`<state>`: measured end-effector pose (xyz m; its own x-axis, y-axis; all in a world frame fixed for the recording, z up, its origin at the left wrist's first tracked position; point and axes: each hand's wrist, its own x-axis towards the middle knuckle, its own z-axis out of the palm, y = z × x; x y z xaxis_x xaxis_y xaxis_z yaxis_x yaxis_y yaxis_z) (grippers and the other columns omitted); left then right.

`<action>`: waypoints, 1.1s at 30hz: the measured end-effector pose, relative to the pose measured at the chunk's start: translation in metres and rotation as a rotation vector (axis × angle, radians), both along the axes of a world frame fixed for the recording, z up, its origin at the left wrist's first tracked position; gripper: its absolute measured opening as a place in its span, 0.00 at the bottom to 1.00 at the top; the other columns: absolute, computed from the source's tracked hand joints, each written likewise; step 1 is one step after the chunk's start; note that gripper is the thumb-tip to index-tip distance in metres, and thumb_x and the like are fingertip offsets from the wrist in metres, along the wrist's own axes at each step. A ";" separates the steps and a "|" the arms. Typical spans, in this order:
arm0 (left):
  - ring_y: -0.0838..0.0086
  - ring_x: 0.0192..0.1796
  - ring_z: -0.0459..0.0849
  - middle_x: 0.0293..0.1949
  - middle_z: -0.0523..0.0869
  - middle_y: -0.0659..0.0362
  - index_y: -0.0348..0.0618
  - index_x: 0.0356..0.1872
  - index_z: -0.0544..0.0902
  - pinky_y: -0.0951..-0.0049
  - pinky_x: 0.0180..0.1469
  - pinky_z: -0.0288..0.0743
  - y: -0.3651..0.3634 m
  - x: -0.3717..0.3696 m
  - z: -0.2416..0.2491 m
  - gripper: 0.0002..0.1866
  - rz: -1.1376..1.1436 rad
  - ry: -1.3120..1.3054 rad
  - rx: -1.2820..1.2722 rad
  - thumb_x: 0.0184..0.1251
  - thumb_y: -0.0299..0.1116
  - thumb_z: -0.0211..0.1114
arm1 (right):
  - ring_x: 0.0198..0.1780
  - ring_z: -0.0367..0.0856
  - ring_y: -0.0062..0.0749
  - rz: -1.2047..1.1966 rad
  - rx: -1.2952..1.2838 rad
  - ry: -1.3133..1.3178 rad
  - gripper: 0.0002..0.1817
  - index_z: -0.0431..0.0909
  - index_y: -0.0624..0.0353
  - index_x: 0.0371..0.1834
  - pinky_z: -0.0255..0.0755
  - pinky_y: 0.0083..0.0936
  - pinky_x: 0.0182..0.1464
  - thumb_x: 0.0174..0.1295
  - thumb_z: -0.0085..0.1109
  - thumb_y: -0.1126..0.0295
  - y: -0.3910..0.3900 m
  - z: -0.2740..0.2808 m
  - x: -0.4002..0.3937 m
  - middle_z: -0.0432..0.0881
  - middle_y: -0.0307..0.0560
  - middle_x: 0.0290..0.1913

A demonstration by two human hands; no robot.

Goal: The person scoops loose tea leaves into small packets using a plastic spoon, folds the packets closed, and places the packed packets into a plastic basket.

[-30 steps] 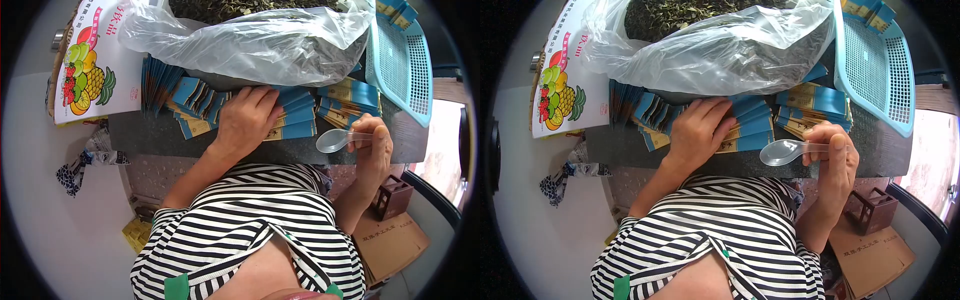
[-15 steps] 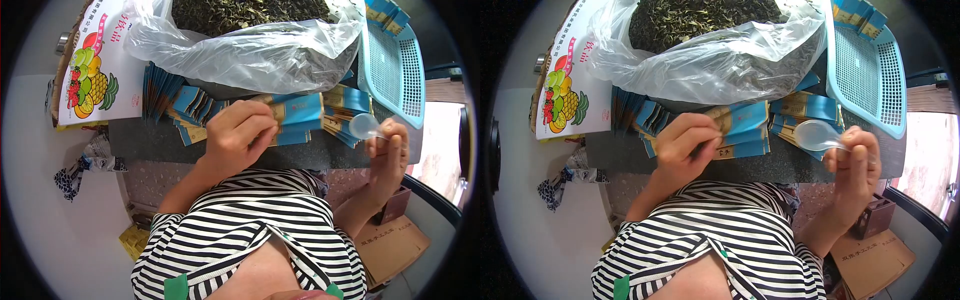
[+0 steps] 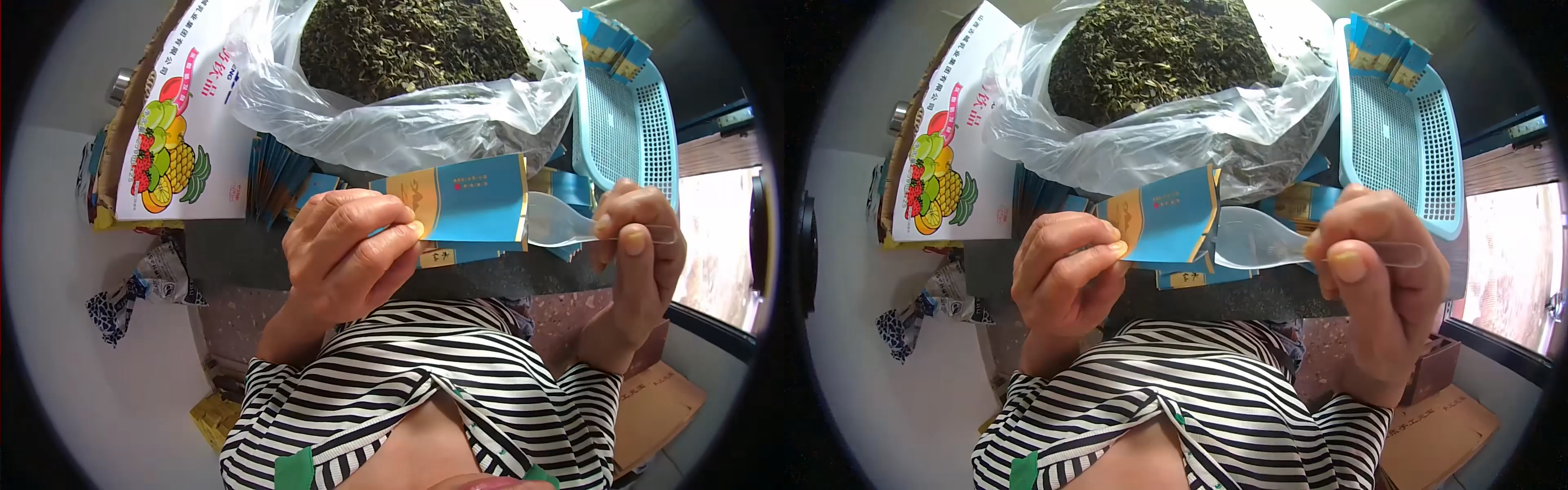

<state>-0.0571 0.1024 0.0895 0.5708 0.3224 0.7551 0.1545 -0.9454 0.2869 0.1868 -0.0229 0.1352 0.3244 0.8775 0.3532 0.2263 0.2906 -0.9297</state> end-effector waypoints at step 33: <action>0.61 0.48 0.86 0.50 0.84 0.46 0.31 0.61 0.77 0.67 0.50 0.79 0.056 0.035 0.017 0.34 -0.287 -0.061 -0.286 0.53 0.35 0.77 | 0.30 0.73 0.19 0.190 0.020 0.235 0.14 0.77 0.64 0.43 0.71 0.18 0.34 0.79 0.51 0.63 0.059 0.001 -0.012 0.76 0.40 0.31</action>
